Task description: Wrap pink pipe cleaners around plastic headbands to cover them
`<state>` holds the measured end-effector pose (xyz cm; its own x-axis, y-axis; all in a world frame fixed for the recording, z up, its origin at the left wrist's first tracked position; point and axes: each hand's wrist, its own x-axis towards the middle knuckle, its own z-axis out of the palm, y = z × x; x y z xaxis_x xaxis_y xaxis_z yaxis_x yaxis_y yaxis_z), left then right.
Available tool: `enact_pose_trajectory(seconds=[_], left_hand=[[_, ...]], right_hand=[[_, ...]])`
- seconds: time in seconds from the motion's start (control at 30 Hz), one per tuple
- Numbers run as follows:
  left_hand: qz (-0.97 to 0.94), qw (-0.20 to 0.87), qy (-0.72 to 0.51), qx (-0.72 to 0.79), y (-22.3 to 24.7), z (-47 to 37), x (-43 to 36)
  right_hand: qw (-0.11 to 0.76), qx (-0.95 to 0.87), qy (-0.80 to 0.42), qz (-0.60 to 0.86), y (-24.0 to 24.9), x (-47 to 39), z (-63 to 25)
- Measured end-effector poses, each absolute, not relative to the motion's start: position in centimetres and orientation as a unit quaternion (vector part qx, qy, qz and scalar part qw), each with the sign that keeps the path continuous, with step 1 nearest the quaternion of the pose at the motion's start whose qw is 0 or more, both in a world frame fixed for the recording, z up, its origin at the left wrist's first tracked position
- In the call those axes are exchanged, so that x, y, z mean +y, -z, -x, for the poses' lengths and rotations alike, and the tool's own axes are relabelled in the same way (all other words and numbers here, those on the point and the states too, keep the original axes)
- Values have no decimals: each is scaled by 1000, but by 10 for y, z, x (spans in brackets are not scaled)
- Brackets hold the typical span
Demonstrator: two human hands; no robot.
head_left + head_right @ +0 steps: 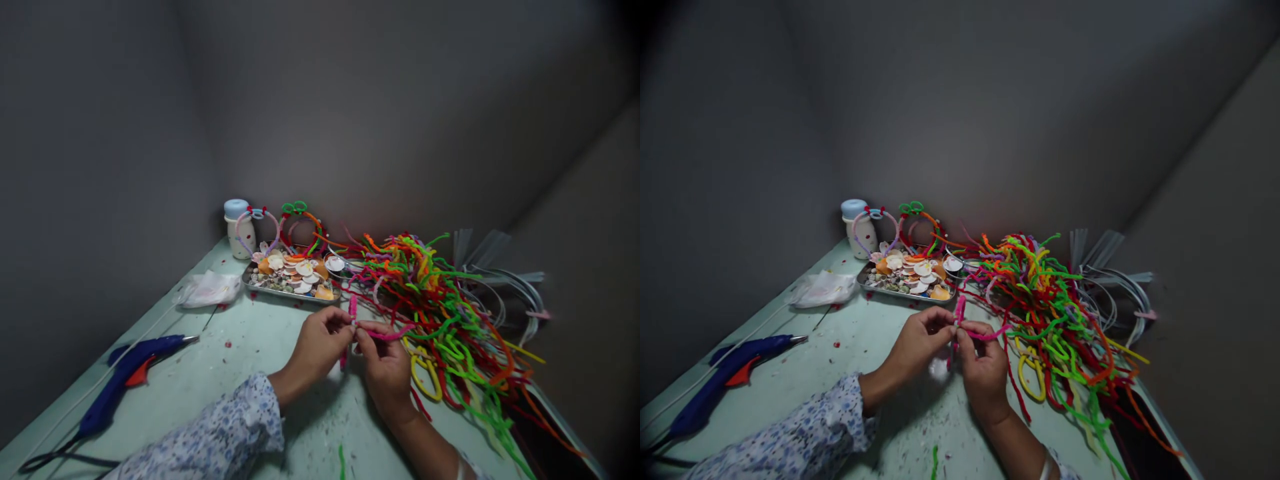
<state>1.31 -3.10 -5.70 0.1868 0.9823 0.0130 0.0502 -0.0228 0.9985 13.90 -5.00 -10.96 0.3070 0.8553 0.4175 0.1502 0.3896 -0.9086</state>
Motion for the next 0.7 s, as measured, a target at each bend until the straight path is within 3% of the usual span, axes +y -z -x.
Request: enact_pose_trajectory(seconds=[0.2,0.53,0.7], left_hand=[[-628,403,-446,495,64,-17,-33],[-600,441,-454,489,62,-19,-33],[-608,429,-465,479,54,-17,-26]], right_hand=[[656,-564,-213,455,114,-48,-140],[656,-528,-248,478,115,-47,-141],[652,-600,-133,444,109,-40,-149]])
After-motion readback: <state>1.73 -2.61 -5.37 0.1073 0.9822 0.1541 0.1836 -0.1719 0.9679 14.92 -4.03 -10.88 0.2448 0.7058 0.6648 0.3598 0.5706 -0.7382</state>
